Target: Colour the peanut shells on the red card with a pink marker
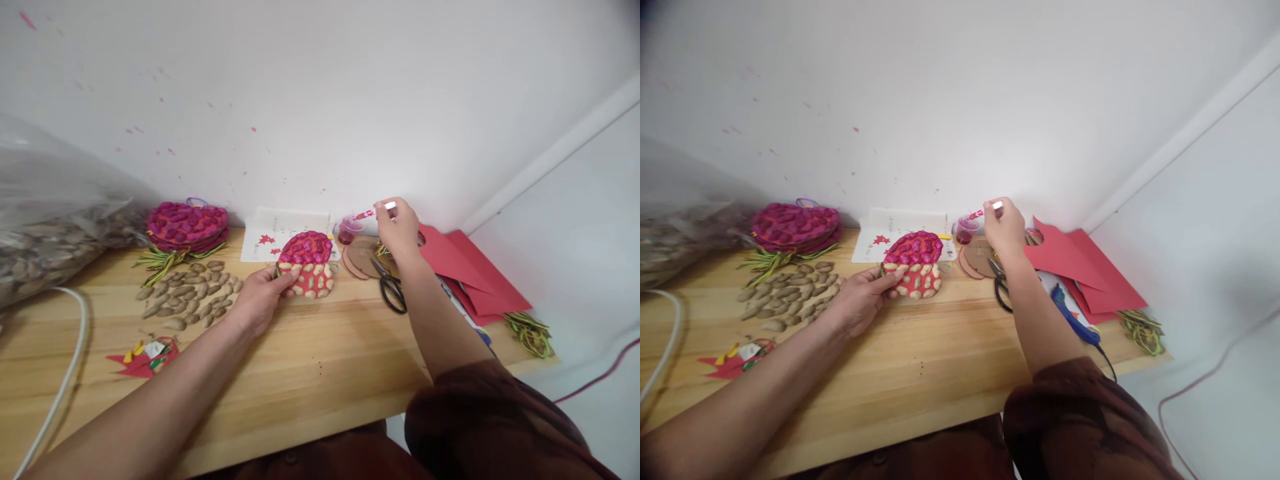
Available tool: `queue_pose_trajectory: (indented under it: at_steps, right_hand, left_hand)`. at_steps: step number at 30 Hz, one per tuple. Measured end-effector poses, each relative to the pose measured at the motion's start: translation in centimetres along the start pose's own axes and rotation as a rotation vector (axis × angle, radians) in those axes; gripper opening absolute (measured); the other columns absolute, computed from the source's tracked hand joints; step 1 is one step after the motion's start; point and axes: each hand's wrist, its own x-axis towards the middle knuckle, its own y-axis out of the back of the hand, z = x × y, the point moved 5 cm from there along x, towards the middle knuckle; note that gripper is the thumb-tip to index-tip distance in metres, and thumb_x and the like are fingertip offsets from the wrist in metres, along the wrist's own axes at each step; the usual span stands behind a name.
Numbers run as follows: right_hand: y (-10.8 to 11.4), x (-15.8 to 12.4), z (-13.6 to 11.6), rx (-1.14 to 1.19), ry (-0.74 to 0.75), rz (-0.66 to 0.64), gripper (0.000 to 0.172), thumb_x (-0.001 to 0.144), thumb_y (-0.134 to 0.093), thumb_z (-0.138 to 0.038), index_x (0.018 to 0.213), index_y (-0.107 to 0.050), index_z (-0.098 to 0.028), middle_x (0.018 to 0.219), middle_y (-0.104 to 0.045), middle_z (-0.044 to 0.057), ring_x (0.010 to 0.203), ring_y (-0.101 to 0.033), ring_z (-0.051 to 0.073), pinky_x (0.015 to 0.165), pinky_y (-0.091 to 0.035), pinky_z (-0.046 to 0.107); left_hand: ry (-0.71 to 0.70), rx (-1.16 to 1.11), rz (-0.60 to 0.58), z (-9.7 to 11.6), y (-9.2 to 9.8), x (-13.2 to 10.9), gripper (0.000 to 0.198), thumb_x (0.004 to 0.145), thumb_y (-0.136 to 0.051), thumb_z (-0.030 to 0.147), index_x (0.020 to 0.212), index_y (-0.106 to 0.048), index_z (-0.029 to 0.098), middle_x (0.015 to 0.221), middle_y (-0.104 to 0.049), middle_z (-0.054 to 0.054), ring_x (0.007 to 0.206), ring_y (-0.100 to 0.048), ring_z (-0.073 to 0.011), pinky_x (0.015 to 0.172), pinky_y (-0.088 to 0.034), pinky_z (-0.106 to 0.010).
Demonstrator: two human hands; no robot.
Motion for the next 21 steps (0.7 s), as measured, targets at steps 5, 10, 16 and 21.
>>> queue_pose_trajectory:
  at_steps: [5, 10, 16, 21]
  right_hand:
    - [-3.6, 1.5, 0.3, -0.229, -0.07, -0.199, 0.028, 0.096, -0.056, -0.04, 0.102, -0.076, -0.02, 0.105, -0.081, 0.014, 0.105, -0.071, 0.031, 0.096, -0.051, 0.042]
    - [-5.7, 1.8, 0.7, -0.321, -0.125, -0.274, 0.027, 0.095, -0.059, -0.039, 0.099, -0.078, -0.02, 0.112, -0.08, 0.018, 0.119, -0.068, 0.037, 0.102, -0.05, 0.052]
    - [-6.0, 1.8, 1.0, -0.326, -0.143, -0.278, 0.027, 0.092, -0.063, -0.042, 0.096, -0.077, -0.02, 0.111, -0.079, 0.018, 0.117, -0.068, 0.036, 0.102, -0.05, 0.052]
    - [-4.1, 1.9, 1.1, -0.26, -0.128, -0.187, 0.027, 0.096, -0.057, -0.042, 0.099, -0.075, -0.022, 0.111, -0.079, 0.014, 0.112, -0.068, 0.034, 0.103, -0.049, 0.053]
  left_hand:
    - [0.016, -0.008, 0.006, -0.1, -0.1, -0.1, 0.048, 0.039, -0.107, 0.035, 0.072, -0.08, 0.013, 0.071, -0.072, -0.002, 0.06, -0.055, -0.0072, 0.052, -0.043, -0.017]
    - [0.027, -0.023, 0.027, 0.1, 0.1, 0.0, 0.044, 0.042, -0.106, 0.032, 0.071, -0.079, 0.012, 0.071, -0.073, -0.003, 0.06, -0.057, -0.0077, 0.051, -0.044, -0.017]
    - [0.029, -0.039, 0.039, 0.2, 0.1, 0.0, 0.047, 0.043, -0.104, 0.035, 0.075, -0.08, 0.011, 0.073, -0.075, -0.004, 0.06, -0.059, -0.0085, 0.052, -0.044, -0.018]
    - [0.013, -0.053, 0.033, 0.4, 0.0, -0.1, 0.045, 0.045, -0.104, 0.034, 0.076, -0.08, 0.011, 0.075, -0.076, -0.004, 0.061, -0.059, -0.0085, 0.053, -0.043, -0.018]
